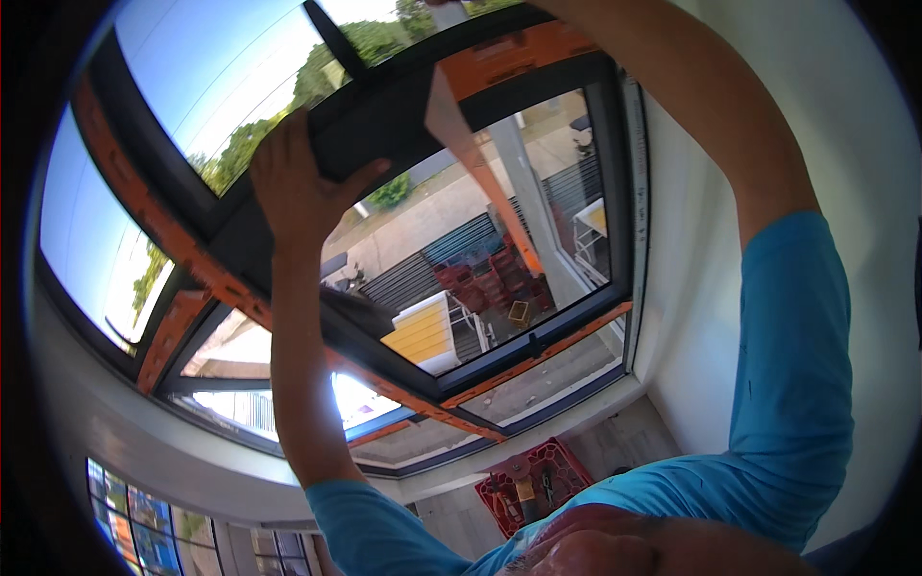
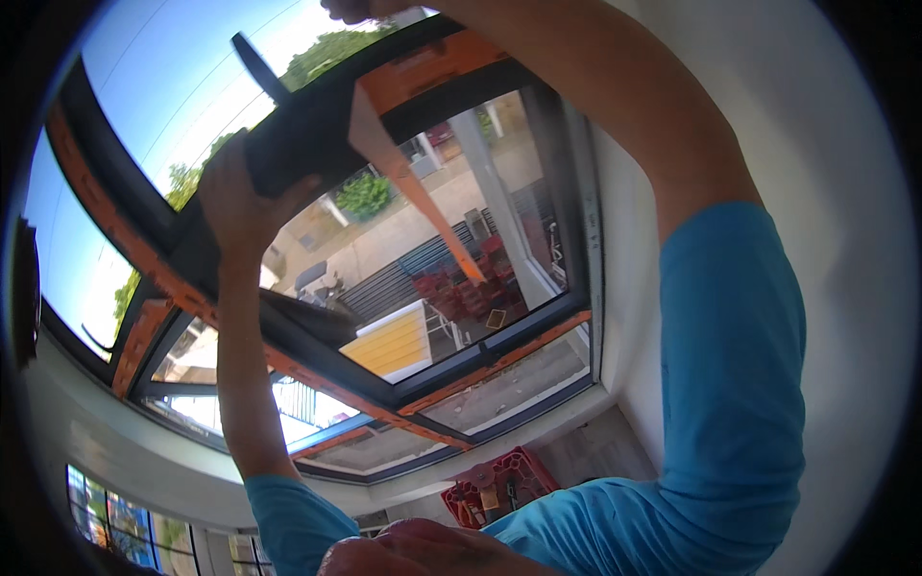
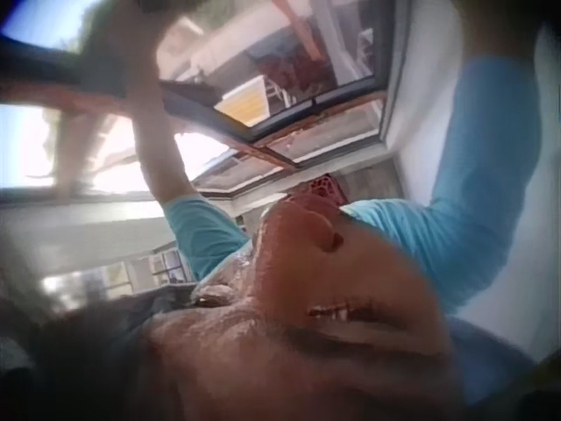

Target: The person grinds a window frame with an angle grinder, peels protective tape off the frame, cuts a metal strip using pliers, and fits components into the window frame by hand.

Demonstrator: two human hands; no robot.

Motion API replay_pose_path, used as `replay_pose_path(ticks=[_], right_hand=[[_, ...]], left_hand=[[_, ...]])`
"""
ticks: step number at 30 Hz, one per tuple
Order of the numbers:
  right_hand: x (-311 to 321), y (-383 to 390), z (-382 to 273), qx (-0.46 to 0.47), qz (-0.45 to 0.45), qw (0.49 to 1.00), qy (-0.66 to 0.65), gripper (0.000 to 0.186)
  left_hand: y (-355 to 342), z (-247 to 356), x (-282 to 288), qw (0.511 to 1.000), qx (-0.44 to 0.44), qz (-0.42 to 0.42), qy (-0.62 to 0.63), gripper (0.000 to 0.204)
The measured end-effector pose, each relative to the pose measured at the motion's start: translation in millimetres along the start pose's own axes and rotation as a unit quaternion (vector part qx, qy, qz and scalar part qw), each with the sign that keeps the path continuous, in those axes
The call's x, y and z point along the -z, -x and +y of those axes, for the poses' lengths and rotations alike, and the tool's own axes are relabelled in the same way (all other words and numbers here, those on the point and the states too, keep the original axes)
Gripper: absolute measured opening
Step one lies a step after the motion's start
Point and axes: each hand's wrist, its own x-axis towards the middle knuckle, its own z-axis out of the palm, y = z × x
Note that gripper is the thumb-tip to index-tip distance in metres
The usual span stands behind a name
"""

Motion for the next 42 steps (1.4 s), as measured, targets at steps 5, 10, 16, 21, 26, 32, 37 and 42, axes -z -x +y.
replay_pose_path(ticks=[5, 10, 16, 21, 26, 32, 37, 42], right_hand=[[54, 27, -6, 0.016, 0.017, 1.0, -0.018, 0.055], [55, 26, 16, -0.004, 0.047, 0.997, 0.056, 0.046], [-33, 15, -55, 0.243, -0.03, 0.96, -0.135, 0.05], [-174, -12, -50, 0.184, -0.211, 0.958, -0.054, 0.041], [-273, -68, -11, 0.092, -0.155, 0.98, -0.081, 0.035], [-288, -91, 67, -0.012, -0.094, 0.995, 0.008, 0.026], [-212, -59, 5, 0.368, 0.066, 0.891, 0.257, 0.03], [-113, -8, 7, 0.534, 0.273, 0.61, 0.518, 0.027]], left_hand=[[0, 2, -1, 1.0, 0.012, -0.012, 0.001, 0.105], [-2, 3, 0, 1.0, 0.007, -0.012, -0.017, 0.107], [-1, 2, 0, 0.998, 0.033, -0.052, -0.033, 0.107], [2, -1, 0, 0.997, 0.035, -0.042, -0.048, 0.11], [2, -3, -2, 0.999, 0.012, 0.037, -0.004, 0.106], [5, -9, -3, 0.985, 0.068, -0.087, 0.134, 0.101], [7, -1, -6, 0.999, 0.031, 0.038, 0.004, 0.103], [9, -3, -8, 0.999, 0.026, 0.043, 0.012, 0.108]])
